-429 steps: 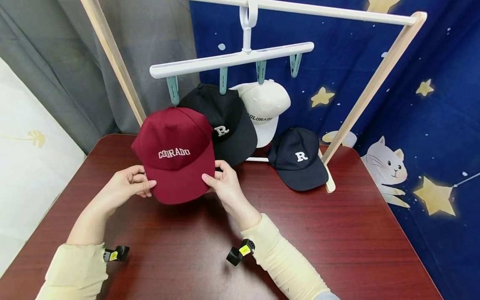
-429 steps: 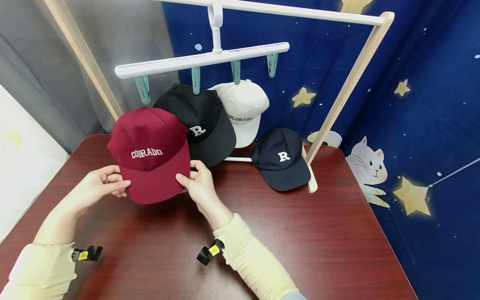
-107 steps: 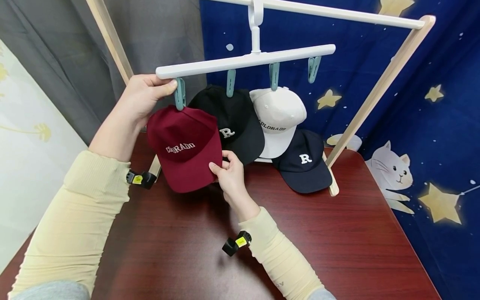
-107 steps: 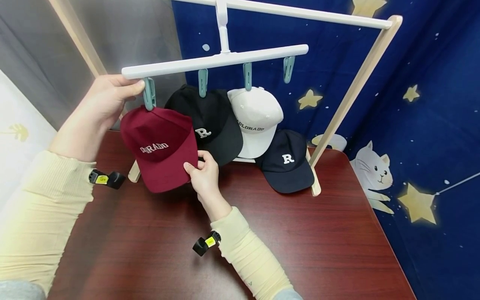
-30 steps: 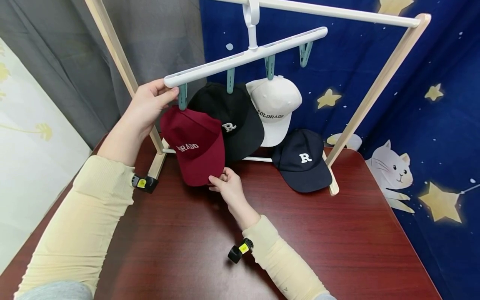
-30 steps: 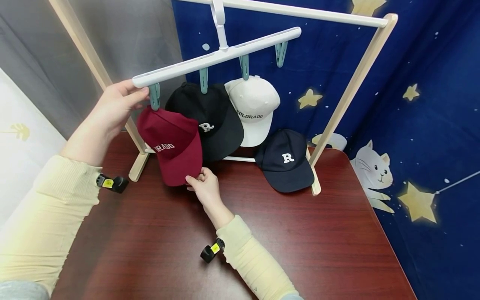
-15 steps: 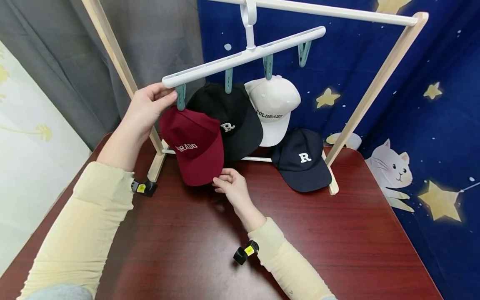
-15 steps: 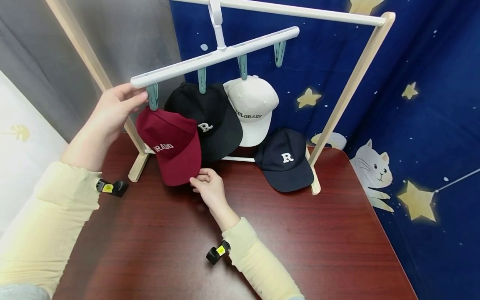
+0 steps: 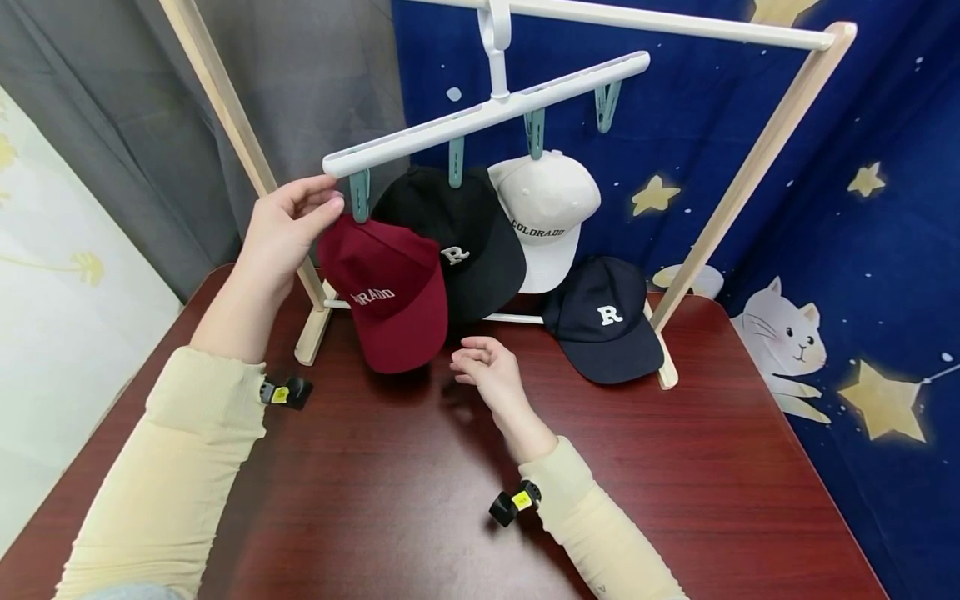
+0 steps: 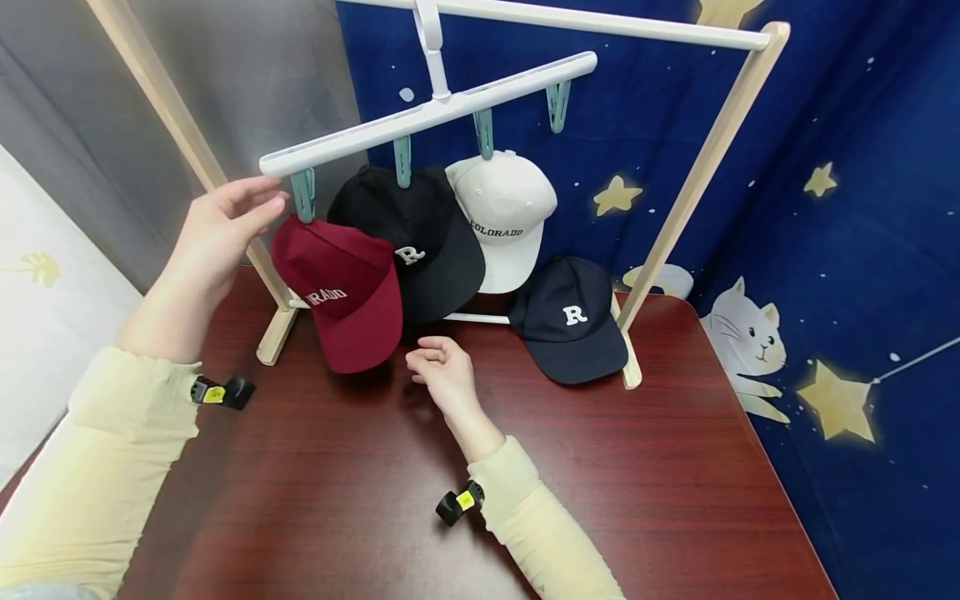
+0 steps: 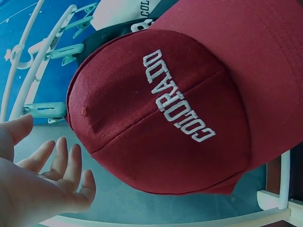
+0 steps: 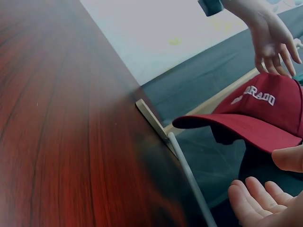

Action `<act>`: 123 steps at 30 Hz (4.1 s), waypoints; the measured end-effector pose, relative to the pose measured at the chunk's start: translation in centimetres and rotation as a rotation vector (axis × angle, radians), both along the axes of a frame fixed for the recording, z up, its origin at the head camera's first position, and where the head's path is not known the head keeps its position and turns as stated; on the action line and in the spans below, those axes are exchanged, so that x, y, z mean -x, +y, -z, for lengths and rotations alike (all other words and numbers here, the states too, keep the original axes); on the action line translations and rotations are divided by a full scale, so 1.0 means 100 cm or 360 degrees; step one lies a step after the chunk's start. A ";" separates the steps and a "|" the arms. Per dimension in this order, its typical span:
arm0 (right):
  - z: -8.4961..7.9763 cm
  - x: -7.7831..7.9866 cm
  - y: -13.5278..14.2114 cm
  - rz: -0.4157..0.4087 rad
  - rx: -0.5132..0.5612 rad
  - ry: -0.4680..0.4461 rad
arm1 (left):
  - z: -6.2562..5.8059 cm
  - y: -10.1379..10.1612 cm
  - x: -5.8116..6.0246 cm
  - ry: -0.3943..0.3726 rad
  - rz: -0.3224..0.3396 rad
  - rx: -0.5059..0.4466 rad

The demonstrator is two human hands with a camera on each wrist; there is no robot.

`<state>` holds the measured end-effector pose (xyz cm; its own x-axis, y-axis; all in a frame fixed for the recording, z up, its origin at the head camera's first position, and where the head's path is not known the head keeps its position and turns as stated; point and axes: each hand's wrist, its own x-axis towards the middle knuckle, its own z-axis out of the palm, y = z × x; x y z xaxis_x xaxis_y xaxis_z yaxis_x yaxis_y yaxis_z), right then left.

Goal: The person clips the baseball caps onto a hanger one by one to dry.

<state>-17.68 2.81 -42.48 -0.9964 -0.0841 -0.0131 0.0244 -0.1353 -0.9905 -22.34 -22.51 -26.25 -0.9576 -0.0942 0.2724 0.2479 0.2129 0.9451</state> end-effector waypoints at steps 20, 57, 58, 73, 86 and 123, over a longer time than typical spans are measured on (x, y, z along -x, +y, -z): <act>-0.011 -0.001 0.044 0.0113 -0.0120 -0.0040 | 0.006 0.012 -0.026 0.0167 -0.0145 -0.0070; -0.034 -0.002 0.163 0.0371 -0.0444 0.0098 | 0.030 0.104 -0.065 0.0002 0.0342 -0.0073; -0.035 -0.002 0.166 0.0384 -0.0460 0.0110 | 0.032 0.108 -0.065 -0.0008 0.0355 -0.0079; -0.048 0.000 0.214 0.0614 -0.0692 0.0094 | 0.069 0.153 -0.056 -0.0371 0.0572 -0.0268; -0.044 0.010 0.240 0.0745 -0.0821 0.0122 | 0.100 0.173 -0.033 -0.0749 0.0578 -0.0443; -0.013 0.033 0.264 0.0700 -0.0917 -0.0269 | 0.159 0.251 -0.006 -0.1183 0.0620 -0.0884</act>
